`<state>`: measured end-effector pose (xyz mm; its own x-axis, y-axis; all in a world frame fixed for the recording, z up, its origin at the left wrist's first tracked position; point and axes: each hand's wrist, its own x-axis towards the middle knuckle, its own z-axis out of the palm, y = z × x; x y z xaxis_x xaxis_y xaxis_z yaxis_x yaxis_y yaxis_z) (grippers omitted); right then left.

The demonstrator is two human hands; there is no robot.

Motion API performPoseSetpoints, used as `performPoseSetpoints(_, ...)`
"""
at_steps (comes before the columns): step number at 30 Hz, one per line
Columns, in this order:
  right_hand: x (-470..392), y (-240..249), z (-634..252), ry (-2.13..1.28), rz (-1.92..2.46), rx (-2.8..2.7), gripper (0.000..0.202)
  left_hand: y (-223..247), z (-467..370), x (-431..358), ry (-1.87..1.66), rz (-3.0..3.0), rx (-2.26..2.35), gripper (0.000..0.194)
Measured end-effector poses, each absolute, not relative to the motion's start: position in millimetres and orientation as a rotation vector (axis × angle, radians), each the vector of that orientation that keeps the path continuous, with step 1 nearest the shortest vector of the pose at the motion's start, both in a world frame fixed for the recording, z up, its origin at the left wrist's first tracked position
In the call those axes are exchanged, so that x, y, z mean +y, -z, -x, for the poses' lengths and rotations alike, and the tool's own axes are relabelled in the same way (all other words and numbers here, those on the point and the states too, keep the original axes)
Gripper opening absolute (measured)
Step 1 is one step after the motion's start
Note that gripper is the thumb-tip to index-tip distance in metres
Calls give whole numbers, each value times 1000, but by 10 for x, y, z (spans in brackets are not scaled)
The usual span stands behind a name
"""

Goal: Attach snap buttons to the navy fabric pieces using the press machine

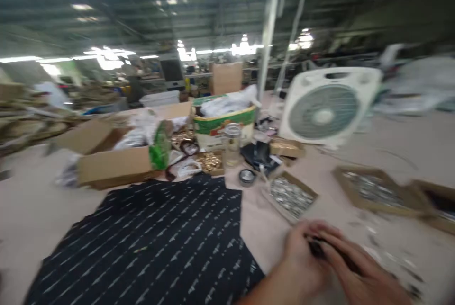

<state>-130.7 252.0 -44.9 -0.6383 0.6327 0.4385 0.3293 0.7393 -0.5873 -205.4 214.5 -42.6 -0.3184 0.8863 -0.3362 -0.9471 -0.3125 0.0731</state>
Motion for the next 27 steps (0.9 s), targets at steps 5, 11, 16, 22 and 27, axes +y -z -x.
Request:
performPoseSetpoints(5,2474,-59,767,-1132,1101,-1978,32,351,2110,2063,-1779,355,503,20)
performPoseSetpoints(11,2831,71,264,-1405,1217,-1643,33,349,2051,1980,-1742,334,601,19)
performPoseSetpoints(16,3122,218,84,-1385,1334,-1734,26,327,2051,1972,-1747,322,629,20)
performPoseSetpoints(22,3249,91,210,-1083,1468,-2144,13,307,2053,1975,-1740,332,642,21)
performPoseSetpoints(27,3367,34,267,-895,1418,-2359,12,335,2063,1990,-1751,342,652,21)
